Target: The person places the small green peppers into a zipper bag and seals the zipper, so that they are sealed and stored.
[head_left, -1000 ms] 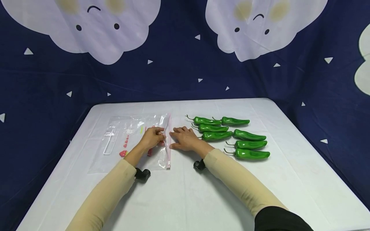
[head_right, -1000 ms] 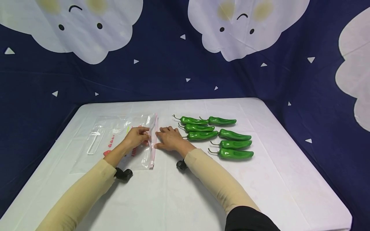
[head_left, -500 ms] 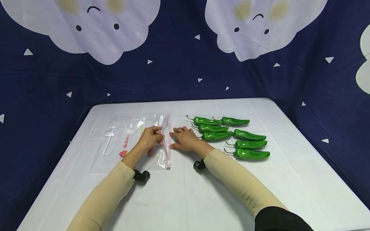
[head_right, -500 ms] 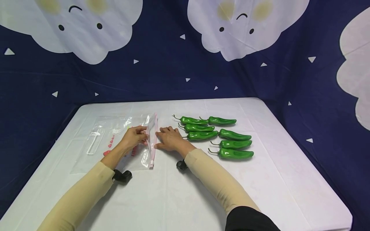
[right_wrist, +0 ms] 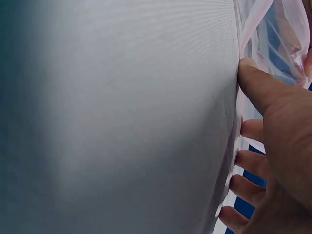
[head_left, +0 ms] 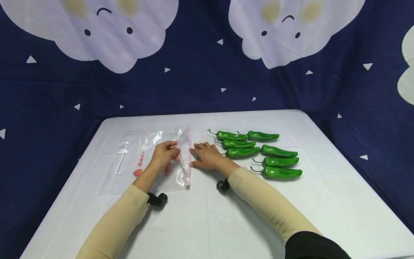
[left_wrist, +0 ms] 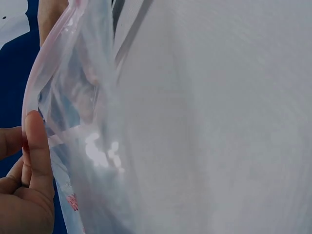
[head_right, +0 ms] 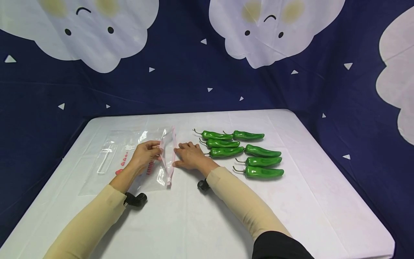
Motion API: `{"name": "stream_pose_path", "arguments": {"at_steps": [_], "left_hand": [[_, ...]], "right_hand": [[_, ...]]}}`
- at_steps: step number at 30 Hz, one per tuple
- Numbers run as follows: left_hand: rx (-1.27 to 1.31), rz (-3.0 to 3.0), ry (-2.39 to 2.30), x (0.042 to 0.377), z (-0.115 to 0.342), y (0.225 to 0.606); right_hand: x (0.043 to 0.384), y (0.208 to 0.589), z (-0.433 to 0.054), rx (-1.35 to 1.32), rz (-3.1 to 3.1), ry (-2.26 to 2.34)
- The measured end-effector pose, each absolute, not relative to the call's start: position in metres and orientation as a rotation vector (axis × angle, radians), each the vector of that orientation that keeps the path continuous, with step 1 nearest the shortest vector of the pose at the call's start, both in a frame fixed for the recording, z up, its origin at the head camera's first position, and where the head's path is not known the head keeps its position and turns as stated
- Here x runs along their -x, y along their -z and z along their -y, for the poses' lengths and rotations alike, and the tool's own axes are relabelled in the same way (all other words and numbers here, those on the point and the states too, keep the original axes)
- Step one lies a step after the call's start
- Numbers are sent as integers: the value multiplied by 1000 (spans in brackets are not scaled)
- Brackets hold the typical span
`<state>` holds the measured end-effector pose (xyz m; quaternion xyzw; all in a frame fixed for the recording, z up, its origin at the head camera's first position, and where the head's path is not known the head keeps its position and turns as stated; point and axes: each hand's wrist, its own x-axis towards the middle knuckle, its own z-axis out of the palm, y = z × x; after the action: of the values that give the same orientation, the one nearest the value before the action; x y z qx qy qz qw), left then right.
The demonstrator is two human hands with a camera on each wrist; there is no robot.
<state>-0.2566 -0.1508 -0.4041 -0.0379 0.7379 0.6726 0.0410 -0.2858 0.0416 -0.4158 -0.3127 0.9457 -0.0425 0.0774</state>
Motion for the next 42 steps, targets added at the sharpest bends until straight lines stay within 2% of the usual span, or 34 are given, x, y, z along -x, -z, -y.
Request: {"name": "stream_pose_path", "arguments": {"at_steps": [24, 42], "left_hand": [[221, -2125, -2211, 249, 157, 399], [181, -2268, -2217, 246, 153, 398]], "right_hand": [[286, 418, -42, 926, -2841, 130], [286, 419, -42, 922, -2839, 120]]}}
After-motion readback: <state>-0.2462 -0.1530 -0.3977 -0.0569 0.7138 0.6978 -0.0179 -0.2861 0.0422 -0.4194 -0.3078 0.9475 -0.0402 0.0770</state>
